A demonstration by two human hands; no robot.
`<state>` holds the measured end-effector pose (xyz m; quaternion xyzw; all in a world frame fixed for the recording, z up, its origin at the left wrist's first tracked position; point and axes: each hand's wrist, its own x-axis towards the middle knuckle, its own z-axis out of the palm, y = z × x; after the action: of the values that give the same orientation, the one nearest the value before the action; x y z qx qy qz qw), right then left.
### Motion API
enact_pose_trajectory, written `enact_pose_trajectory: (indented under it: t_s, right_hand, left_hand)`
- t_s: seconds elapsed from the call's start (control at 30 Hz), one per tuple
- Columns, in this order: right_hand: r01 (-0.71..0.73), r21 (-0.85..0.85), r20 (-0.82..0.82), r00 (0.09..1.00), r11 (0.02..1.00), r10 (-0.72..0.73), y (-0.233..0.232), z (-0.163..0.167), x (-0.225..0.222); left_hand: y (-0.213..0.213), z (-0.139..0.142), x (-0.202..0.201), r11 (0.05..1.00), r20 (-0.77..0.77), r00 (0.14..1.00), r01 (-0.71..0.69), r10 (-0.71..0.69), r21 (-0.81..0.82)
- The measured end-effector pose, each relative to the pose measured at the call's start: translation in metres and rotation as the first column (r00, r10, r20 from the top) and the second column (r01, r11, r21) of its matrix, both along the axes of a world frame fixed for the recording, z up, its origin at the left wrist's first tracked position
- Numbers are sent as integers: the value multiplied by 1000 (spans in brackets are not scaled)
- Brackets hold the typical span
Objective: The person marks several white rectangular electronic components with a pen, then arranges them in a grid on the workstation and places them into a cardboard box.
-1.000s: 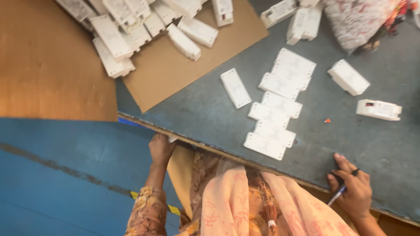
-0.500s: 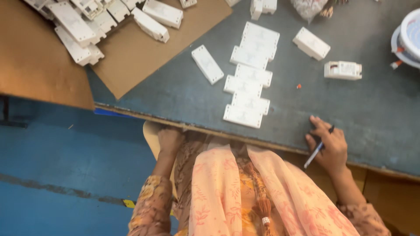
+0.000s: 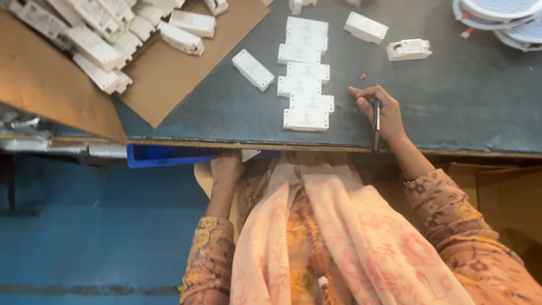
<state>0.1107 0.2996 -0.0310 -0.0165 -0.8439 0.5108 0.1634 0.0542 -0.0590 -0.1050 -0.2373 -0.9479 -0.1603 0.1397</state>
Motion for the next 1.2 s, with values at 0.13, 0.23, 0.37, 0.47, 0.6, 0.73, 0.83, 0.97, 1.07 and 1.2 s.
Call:
enact_pose_trajectory:
  t_s: [0.13, 0.23, 0.37, 0.47, 0.6, 0.73, 0.83, 0.97, 1.07, 1.2]
  right_hand:
    - [-14, 97, -13, 1000, 995, 15, 7, -3, 8]
    - [-1, 132, -7, 1000, 991, 2, 12, -11, 9]
    - [-34, 59, -1, 999, 998, 34, 26, -22, 7]
    - [44, 139, -20, 999, 989, -41, 54, -18, 3]
    - [176, 377, -195, 975, 909, -108, 113, -3, -7]
    - [225, 632, -334, 943, 742, -2, 162, -2, -24]
    - [170, 687, -290, 956, 706, 52, 180, -7, -40]
    - [108, 610, -245, 968, 785, 57, 183, -11, -49]
    - [134, 541, -209, 978, 830, -22, 182, -14, -45]
    - [140, 589, -250, 968, 796, 15, 185, -15, -40]
  left_hand:
    - [1, 0, -3, 998, 36, 999, 8, -5, -65]
    - [0, -7, -14, 995, 142, 990, 19, -5, -94]
    - [-2, -23, -17, 985, 333, 939, -34, 90, -171]
    - [-3, -32, -5, 990, 278, 951, -140, 138, -14]
    - [-11, -4, 29, 986, 535, 837, -161, 120, 32]
    - [-5, 59, 48, 966, 822, 562, -151, -93, 212]
    - [19, 105, 50, 944, 755, 605, -15, -254, 330]
    - [86, 135, 39, 856, 477, 741, 256, -472, 449]
    - [146, 131, 26, 822, 166, 824, 480, -542, 306]
    - [206, 106, 12, 826, 99, 820, 557, -563, 89]
